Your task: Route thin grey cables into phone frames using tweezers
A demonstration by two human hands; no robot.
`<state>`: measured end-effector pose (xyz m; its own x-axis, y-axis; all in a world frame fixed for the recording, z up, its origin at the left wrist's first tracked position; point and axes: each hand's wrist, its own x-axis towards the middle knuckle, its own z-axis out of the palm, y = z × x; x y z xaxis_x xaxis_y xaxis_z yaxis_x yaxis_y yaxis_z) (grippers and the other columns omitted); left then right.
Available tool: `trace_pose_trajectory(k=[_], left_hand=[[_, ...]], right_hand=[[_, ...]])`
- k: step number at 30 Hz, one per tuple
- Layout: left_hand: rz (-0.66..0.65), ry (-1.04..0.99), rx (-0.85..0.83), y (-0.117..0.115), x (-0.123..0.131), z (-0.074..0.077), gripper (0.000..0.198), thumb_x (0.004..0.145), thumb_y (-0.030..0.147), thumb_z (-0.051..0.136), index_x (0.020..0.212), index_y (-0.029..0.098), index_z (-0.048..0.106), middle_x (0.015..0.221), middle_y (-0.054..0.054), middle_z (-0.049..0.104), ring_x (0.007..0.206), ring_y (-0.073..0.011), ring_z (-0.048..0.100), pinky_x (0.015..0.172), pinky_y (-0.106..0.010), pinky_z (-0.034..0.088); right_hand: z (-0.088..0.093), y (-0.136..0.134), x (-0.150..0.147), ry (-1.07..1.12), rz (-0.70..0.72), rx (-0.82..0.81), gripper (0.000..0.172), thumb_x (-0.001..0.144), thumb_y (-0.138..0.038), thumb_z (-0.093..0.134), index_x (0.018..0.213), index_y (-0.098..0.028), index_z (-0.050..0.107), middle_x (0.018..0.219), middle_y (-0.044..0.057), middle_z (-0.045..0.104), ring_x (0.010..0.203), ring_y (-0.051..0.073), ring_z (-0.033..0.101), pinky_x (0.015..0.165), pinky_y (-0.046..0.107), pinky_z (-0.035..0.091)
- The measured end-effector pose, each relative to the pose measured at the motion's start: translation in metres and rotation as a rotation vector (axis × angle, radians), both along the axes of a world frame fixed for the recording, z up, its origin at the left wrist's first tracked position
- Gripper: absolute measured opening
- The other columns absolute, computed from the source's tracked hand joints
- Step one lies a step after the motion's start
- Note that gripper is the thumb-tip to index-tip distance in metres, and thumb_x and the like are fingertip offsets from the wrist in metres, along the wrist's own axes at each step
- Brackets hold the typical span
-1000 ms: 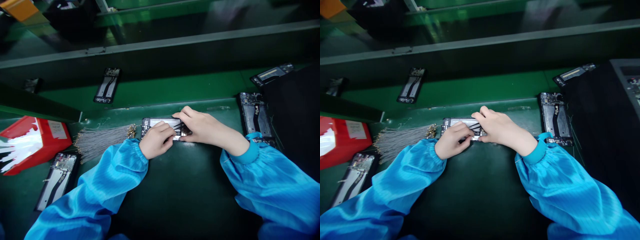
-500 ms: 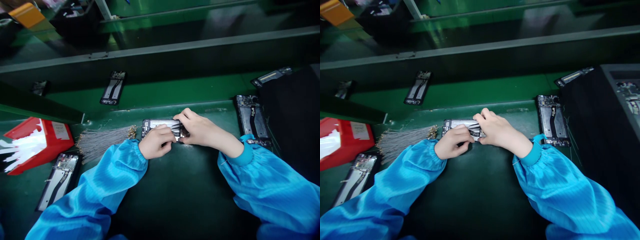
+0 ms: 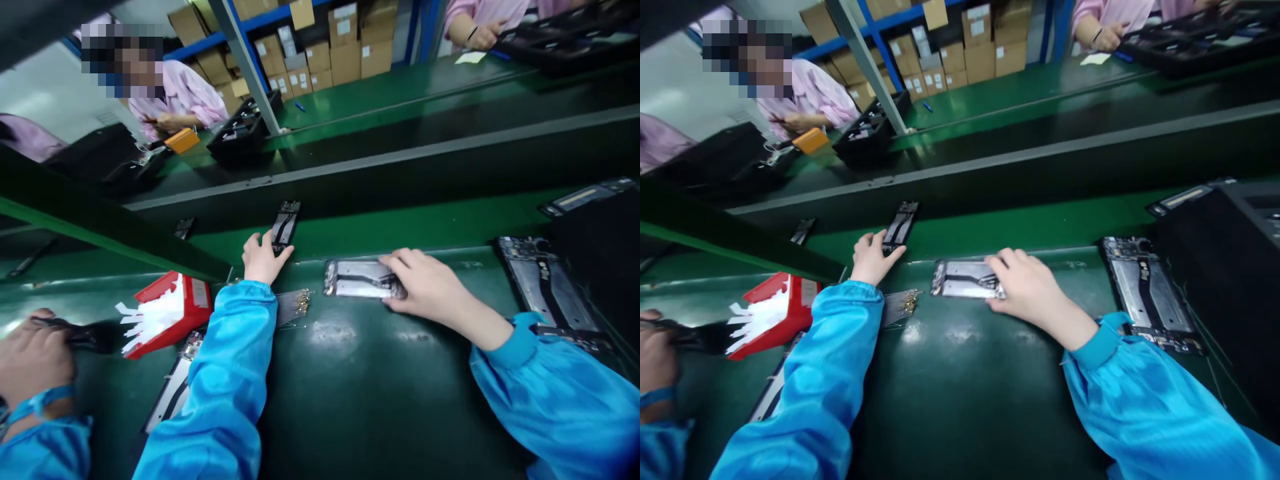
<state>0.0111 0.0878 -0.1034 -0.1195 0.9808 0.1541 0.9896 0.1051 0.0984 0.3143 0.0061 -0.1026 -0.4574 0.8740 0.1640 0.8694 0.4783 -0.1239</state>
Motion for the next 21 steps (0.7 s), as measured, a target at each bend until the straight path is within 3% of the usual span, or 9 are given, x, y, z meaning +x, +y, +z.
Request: trace_pose_trajectory(k=[4,6,9,13,16,18,21], left_hand=[[0.051,-0.010,-0.115,0.013,-0.008,-0.015,0.063,0.077,0.054,0.048,0.128,0.018,0.039,0.116,-0.018,0.045,0.109,-0.0355,0.041,0.089,-0.046,0.036],[0.037,-0.018,-0.093,0.012,-0.007,-0.012,0.061,0.077,0.052,0.050,0.126,0.018,0.043,0.111,-0.017,0.048,0.106,-0.0345,0.043,0.088,-0.044,0.037],[-0.070,-0.063,-0.085,0.000,0.002,0.002,0.059,0.076,0.049,0.053,0.123,0.016,0.046,0.107,-0.014,0.052,0.104,-0.0296,0.046,0.091,-0.039,0.037],[-0.537,-0.161,-0.168,-0.030,0.027,0.021,0.061,0.070,0.049,0.061,0.120,0.017,0.047,0.111,-0.010,0.052,0.104,-0.0253,0.046,0.094,-0.037,0.037],[-0.767,-0.167,-0.293,-0.047,0.046,0.030,0.063,0.065,0.047,0.067,0.117,0.019,0.046,0.111,-0.009,0.051,0.102,-0.0248,0.046,0.092,-0.038,0.038],[-0.846,-0.165,-0.351,-0.051,0.050,0.033,0.059,0.066,0.042,0.069,0.115,0.019,0.045,0.111,-0.008,0.051,0.102,-0.0230,0.046,0.091,-0.037,0.039],[-0.783,-0.015,-0.352,-0.050,0.047,0.036,0.039,0.071,0.032,0.066,0.103,0.017,0.050,0.103,-0.007,0.052,0.095,-0.0223,0.049,0.086,-0.036,0.041]], right_hand=[[-0.004,0.015,0.025,-0.058,-0.324,0.268,0.046,0.080,-0.037,0.048,0.116,-0.009,0.047,0.105,0.019,0.051,0.090,0.031,0.048,0.070,0.040,0.042],[-0.006,0.018,0.030,-0.058,-0.344,0.306,0.040,0.082,-0.035,0.045,0.112,-0.008,0.050,0.104,0.018,0.051,0.091,0.030,0.048,0.071,0.038,0.042],[-0.008,0.016,0.023,-0.032,-0.222,0.261,0.030,0.083,-0.031,0.046,0.101,-0.010,0.056,0.098,0.015,0.053,0.087,0.027,0.049,0.072,0.036,0.042],[-0.009,0.002,0.000,0.055,-0.001,0.245,0.023,0.082,-0.024,0.046,0.098,-0.011,0.057,0.097,0.013,0.055,0.086,0.024,0.048,0.075,0.036,0.041],[-0.008,-0.011,-0.019,0.088,0.179,0.197,0.023,0.081,-0.023,0.049,0.100,-0.013,0.056,0.100,0.012,0.055,0.089,0.024,0.048,0.076,0.037,0.040],[-0.009,-0.017,-0.028,0.089,0.246,0.146,0.022,0.081,-0.025,0.050,0.100,-0.015,0.056,0.098,0.011,0.055,0.090,0.024,0.048,0.076,0.037,0.040],[-0.012,-0.019,-0.034,0.077,0.265,0.106,0.015,0.080,-0.028,0.053,0.089,-0.016,0.057,0.088,0.008,0.054,0.085,0.023,0.048,0.072,0.036,0.040]])
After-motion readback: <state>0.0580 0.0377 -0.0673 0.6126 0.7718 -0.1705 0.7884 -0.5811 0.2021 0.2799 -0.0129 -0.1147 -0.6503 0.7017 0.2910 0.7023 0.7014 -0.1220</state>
